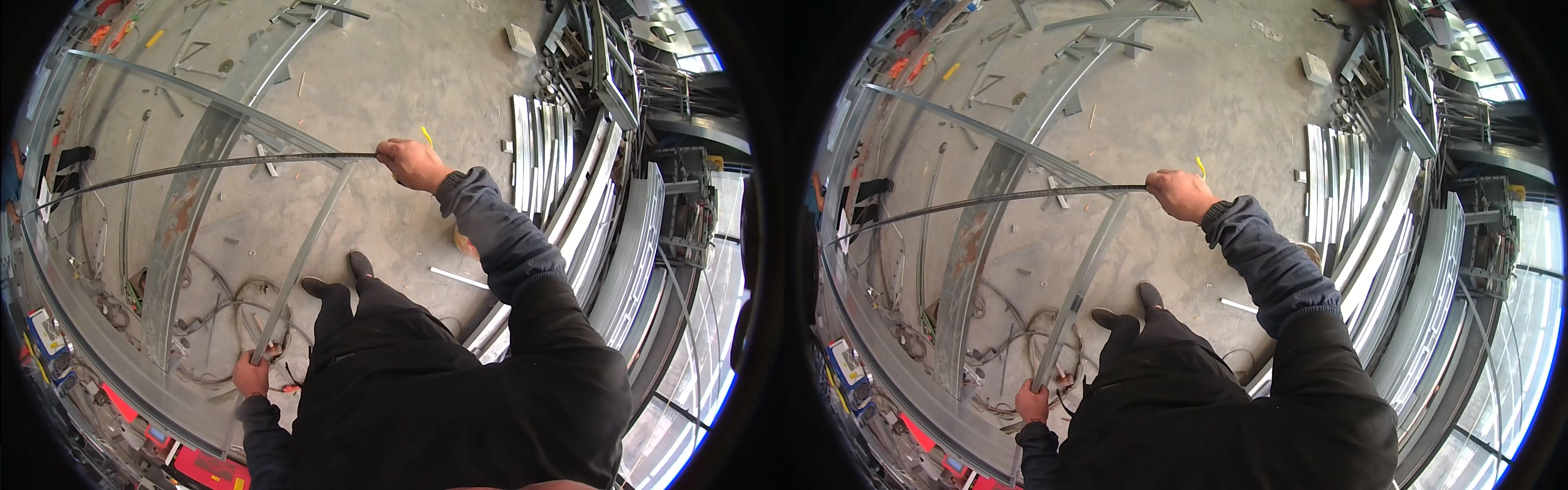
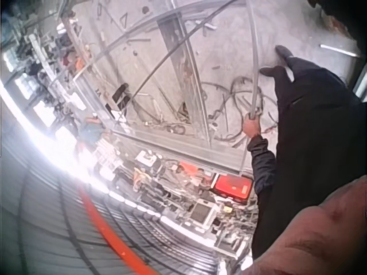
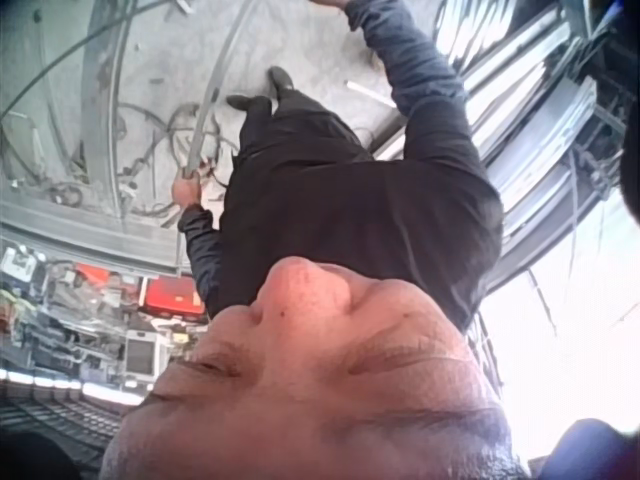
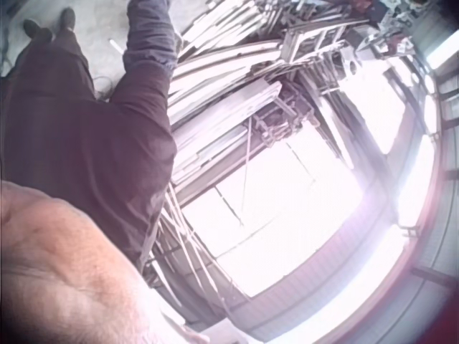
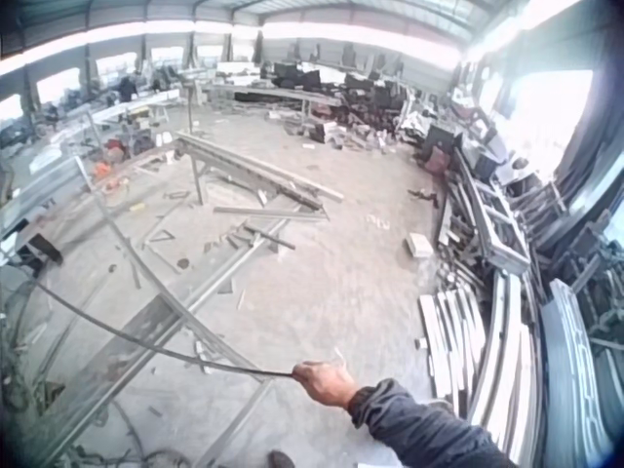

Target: The person welds metal frame components using a handheld welding torch, measures sections with a tape measure, and positions metal bars with assistance from a coworker. The person repeatedly welds joints on a rectangular metal frame structure on the workshop floor.

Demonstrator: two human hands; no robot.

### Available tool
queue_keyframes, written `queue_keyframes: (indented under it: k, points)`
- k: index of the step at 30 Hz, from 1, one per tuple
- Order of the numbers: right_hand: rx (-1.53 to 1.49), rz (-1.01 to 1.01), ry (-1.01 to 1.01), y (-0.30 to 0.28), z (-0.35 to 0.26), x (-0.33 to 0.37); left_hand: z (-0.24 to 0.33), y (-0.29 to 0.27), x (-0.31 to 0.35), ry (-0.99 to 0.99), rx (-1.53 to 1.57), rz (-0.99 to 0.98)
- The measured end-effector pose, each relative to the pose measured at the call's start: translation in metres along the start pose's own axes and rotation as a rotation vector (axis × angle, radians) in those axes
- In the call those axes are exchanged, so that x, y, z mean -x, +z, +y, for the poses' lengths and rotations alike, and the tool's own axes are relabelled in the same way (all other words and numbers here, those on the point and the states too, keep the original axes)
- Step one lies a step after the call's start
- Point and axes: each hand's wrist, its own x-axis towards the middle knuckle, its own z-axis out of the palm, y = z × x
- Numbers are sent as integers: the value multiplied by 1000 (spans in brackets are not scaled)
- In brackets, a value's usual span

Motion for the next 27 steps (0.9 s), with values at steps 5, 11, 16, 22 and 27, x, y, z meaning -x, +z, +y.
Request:
queue_keyframes:
  k: [5, 11, 16, 22, 27]
  points:
    - [6, -5, -3, 0, 1, 0, 0, 2, 1, 1, 13, 11]
    - [15, -32, 14, -2, 1, -1, 3, 0, 1, -7, 19, 3]
    - [17, -27, 9, 0, 3, -1, 0, 1, -1, -5, 25, -5]
    - [-2, -7, 4, 4, 5, -1, -2, 3, -2, -6, 26, -9]
    - [-12, -3, 0, 4, 5, -1, -3, 4, -3, -5, 2, -4]
